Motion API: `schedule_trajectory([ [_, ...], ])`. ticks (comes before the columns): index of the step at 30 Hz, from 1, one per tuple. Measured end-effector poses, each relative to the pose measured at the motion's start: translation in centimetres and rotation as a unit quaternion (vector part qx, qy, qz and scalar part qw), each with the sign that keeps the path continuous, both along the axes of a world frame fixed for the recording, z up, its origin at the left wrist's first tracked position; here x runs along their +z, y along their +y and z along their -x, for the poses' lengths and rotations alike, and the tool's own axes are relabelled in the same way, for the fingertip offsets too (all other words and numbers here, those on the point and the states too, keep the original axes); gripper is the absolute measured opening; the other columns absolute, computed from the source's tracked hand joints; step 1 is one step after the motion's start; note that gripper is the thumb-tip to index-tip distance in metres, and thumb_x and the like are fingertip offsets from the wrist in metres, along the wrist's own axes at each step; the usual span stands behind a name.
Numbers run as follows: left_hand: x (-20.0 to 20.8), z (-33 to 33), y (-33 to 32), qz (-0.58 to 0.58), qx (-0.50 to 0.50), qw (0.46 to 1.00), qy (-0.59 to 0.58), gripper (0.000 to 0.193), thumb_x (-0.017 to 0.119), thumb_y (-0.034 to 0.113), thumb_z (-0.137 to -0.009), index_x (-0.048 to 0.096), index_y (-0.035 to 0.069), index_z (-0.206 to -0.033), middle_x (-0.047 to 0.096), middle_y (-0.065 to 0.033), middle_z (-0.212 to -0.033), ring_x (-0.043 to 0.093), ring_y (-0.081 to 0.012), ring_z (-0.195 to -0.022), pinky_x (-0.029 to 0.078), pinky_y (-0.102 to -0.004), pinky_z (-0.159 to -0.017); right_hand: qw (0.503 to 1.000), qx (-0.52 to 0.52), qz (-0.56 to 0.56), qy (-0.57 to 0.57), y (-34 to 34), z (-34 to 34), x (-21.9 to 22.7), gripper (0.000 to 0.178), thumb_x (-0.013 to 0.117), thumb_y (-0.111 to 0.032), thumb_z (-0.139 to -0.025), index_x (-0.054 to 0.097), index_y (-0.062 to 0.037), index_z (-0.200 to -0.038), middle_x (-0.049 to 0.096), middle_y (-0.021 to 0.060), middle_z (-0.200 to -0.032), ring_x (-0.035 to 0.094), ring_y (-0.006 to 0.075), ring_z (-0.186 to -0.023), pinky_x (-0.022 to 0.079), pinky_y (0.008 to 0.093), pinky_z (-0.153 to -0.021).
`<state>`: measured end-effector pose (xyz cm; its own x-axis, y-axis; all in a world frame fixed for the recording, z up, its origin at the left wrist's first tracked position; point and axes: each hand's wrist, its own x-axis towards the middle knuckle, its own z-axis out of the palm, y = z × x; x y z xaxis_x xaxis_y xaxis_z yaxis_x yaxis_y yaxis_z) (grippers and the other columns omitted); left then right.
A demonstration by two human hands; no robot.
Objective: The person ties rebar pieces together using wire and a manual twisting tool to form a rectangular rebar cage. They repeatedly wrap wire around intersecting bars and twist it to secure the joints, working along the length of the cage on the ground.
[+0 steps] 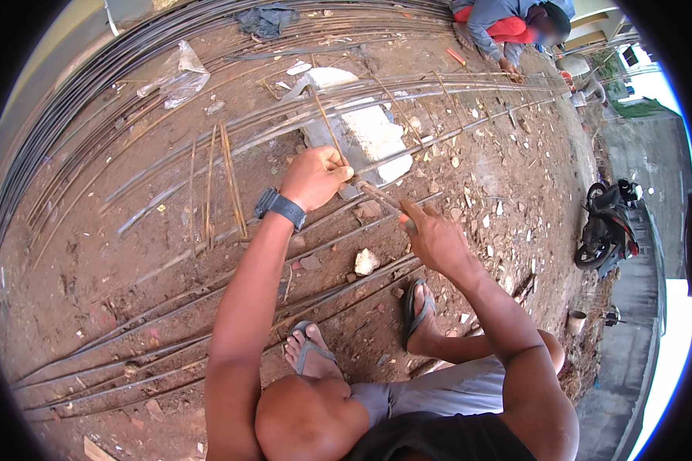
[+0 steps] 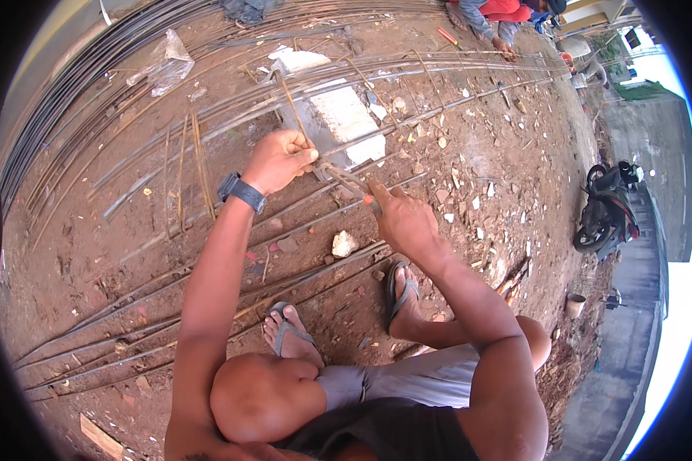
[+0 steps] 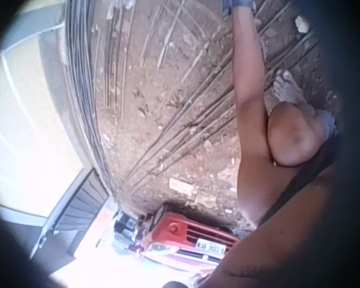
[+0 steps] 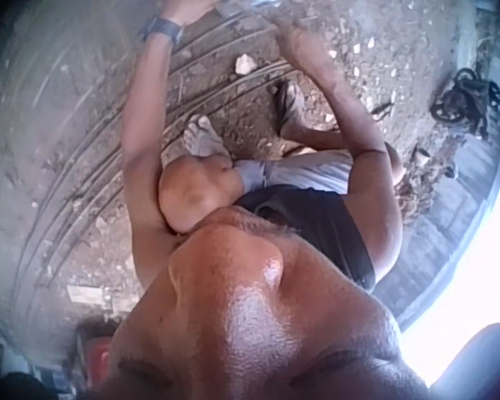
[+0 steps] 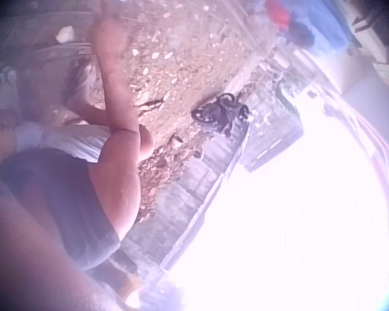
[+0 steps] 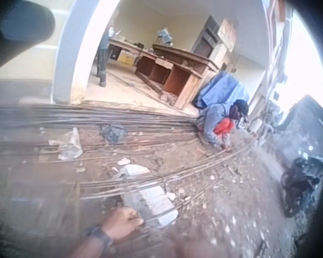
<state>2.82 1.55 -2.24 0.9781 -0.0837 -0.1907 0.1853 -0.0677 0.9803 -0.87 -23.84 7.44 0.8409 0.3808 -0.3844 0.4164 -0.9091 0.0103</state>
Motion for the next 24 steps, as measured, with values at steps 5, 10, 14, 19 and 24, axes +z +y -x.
schedule_trajectory([
  [5,-0.6,-0.1,-0.4,-0.035,0.008,0.998,-0.043,0.014,0.072,0.013,-0.092,0.068,0.001,-0.098,0.074,-0.0072,-0.083,0.067,-0.0098,-0.070,0.051,-0.0257,-0.062,0.584,-0.303,-0.350,0.666,-4.8,-4.6,-3.8,0.039,0.065,-0.038,-0.099,0.063,-0.0004,-0.106,0.061,0.0073,-0.072,0.062,0.0230,-0.070,0.048,0.0450,-0.066],
  [10,-0.1,-0.2,-0.4,-0.082,0.015,0.995,-0.047,0.023,0.071,0.024,-0.092,0.070,0.002,-0.101,0.076,-0.0093,-0.090,0.068,-0.0125,-0.074,0.053,-0.0304,-0.069,0.694,-0.212,-0.290,0.624,-4.7,-4.6,-4.1,0.074,0.084,-0.053,-0.078,0.058,0.0024,-0.120,0.067,0.0099,-0.080,0.068,0.0221,-0.076,0.055,0.0383,-0.065],
  [14,1.5,-0.1,-0.9,-0.156,0.010,0.988,-0.006,0.030,0.067,0.031,-0.093,0.070,0.003,-0.101,0.077,-0.0113,-0.095,0.072,-0.0220,-0.085,0.053,-0.0386,-0.077,0.985,-0.098,-0.064,0.125,-2.3,-0.6,-2.2,0.064,0.069,-0.029,-0.085,0.043,0.0004,-0.134,0.067,0.0186,-0.097,0.069,0.0348,-0.088,0.055,0.0475,-0.076],
  [19,0.4,-1.0,-1.3,-0.150,0.074,0.986,0.005,0.034,0.063,0.033,-0.094,0.068,0.000,-0.095,0.075,-0.0171,-0.088,0.073,-0.0304,-0.083,0.055,-0.0427,-0.080,0.980,0.039,-0.076,-0.178,-1.0,1.4,-5.7,0.057,0.066,-0.011,-0.079,0.044,0.0000,-0.131,0.056,0.0195,-0.103,0.062,0.0356,-0.089,0.055,0.0461,-0.078],
  [24,0.6,-1.5,-1.8,-0.003,0.071,0.996,0.055,0.026,0.061,0.022,-0.098,0.068,-0.003,-0.097,0.076,-0.0132,-0.089,0.074,-0.0200,-0.078,0.059,-0.0321,-0.063,0.968,-0.027,-0.159,-0.192,-2.3,1.7,-11.5,0.050,0.067,-0.005,-0.079,0.047,-0.0027,-0.125,0.054,0.0158,-0.099,0.063,0.0331,-0.085,0.056,0.0438,-0.071],
])
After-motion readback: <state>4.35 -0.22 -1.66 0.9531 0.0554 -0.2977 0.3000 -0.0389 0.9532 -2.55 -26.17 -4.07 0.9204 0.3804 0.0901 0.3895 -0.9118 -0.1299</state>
